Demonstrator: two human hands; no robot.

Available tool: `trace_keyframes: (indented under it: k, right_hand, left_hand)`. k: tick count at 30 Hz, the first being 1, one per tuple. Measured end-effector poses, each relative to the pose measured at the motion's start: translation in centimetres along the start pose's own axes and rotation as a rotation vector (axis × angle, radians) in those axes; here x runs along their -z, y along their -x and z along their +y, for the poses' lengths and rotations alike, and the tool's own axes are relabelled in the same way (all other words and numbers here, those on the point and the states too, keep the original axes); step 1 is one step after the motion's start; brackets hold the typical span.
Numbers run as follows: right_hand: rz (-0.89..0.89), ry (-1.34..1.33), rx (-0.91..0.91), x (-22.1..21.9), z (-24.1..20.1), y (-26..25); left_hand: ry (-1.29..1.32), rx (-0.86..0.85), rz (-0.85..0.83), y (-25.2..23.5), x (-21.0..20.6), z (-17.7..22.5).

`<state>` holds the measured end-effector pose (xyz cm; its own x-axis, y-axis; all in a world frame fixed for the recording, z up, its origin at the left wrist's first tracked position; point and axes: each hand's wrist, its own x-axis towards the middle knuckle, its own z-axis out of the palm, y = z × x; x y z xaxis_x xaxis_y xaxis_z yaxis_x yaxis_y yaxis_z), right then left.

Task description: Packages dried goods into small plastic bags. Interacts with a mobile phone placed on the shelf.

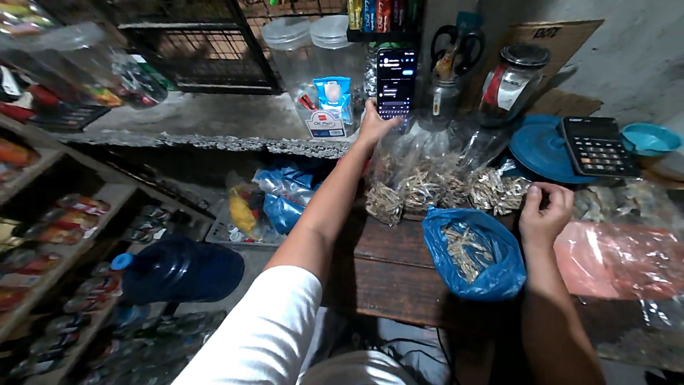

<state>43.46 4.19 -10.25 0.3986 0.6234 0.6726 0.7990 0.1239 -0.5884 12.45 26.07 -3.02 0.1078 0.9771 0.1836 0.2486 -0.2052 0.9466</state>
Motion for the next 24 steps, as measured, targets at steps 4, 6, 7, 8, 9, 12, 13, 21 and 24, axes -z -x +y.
trace_keyframes:
  k: [4,6,7,8,9,12,13,21,24]
  right_hand:
    - [-0.001,-0.009,-0.016,0.0,0.0,0.0]
    - [-0.001,-0.002,-0.016,-0.1,0.0,0.0]
    - [-0.002,0.003,-0.012,-0.1,0.0,0.0]
    - [-0.003,0.004,-0.009,0.0,0.0,0.0]
    - [0.0,0.004,-0.005,0.0,0.0,0.0]
    - [0.0,0.001,-0.004,-0.1,0.1,0.0]
    - [0.0,0.003,-0.002,-0.1,0.1,0.0]
    - [-0.007,-0.006,-0.013,0.1,0.0,0.0]
    - [-0.006,-0.001,-0.004,0.0,0.2,0.0]
  left_hand:
    - [-0.075,0.021,0.033,-0.3,-0.2,-0.2]
    - [-0.105,0.04,0.044,-0.4,-0.3,-0.1]
    - [-0.107,0.04,0.045,-0.4,-0.3,-0.2]
    - [-0.101,0.033,0.041,-0.4,-0.3,-0.3]
    - [-0.092,0.017,0.03,-0.4,-0.3,-0.4]
    - [-0.024,-0.058,-0.038,0.3,0.2,-0.7]
    - [-0.002,-0.07,-0.062,0.5,0.5,-0.5]
    - [0.029,-0.095,-0.157,0.3,1.1,-0.7]
    - [0.008,-0.086,-0.157,0.4,1.0,-0.5]
